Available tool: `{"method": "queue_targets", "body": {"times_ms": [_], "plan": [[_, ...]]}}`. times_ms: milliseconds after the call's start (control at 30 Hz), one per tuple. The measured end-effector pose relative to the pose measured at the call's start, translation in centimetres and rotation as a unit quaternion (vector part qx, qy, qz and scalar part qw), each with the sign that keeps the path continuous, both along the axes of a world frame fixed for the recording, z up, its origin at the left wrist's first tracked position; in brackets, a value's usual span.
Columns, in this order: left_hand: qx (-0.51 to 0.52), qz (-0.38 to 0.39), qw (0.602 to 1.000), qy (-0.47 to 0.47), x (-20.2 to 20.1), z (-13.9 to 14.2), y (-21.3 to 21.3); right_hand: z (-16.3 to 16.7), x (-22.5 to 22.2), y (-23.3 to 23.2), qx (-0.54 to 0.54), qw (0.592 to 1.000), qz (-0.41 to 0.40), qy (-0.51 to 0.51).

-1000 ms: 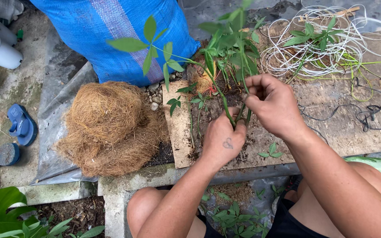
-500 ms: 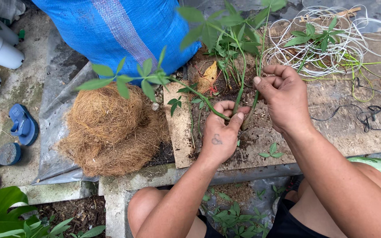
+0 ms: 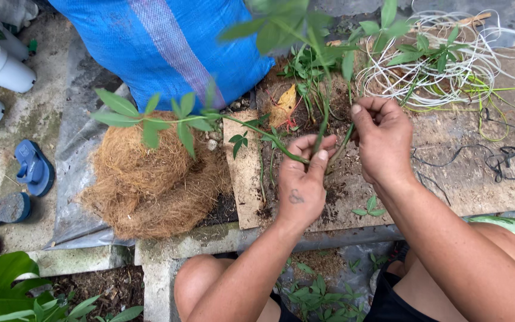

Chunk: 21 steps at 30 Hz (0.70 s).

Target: The person aligns two plant stems and wraps a black tie around the junction to secure them together. The person then holds the joined stems to inspect the graft.

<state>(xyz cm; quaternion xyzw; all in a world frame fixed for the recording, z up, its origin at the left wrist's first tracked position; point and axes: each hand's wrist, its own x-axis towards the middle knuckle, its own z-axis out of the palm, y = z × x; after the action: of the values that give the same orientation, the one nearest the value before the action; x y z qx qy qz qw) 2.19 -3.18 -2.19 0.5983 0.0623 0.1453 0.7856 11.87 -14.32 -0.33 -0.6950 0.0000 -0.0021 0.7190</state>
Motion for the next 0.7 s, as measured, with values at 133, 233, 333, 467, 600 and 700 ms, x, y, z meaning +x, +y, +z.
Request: {"method": "queue_targets", "body": {"times_ms": [133, 233, 333, 467, 600, 700], "plan": [[0.063, -0.018, 0.998, 0.014, -0.1, 0.2, 0.1, 0.3, -0.1, 0.2, -0.01, 0.995, 0.1, -0.014], [0.076, -0.029, 0.995, 0.052, 0.3, 0.0, 0.4, 0.2, -0.7, 0.1, -0.064, 0.989, 0.128, -0.025], [0.054, -0.045, 0.996, 0.053, 0.5, -0.4, 0.6, -0.2, -0.7, -0.1, -0.123, 0.978, 0.168, -0.02], [0.085, -0.076, 0.991, 0.066, 0.2, -0.4, 0.9, -0.5, -0.1, -0.6, -0.116, 0.973, 0.199, 0.002], [0.1, -0.137, 0.984, 0.063, 0.0, 0.4, 2.1, 0.0, 0.2, -1.1, -0.103, 0.975, 0.196, 0.004], [0.13, -0.154, 0.977, 0.071, -0.2, 1.1, 2.7, 0.6, -0.1, -1.2, -0.116, 0.974, 0.197, 0.005]]}}
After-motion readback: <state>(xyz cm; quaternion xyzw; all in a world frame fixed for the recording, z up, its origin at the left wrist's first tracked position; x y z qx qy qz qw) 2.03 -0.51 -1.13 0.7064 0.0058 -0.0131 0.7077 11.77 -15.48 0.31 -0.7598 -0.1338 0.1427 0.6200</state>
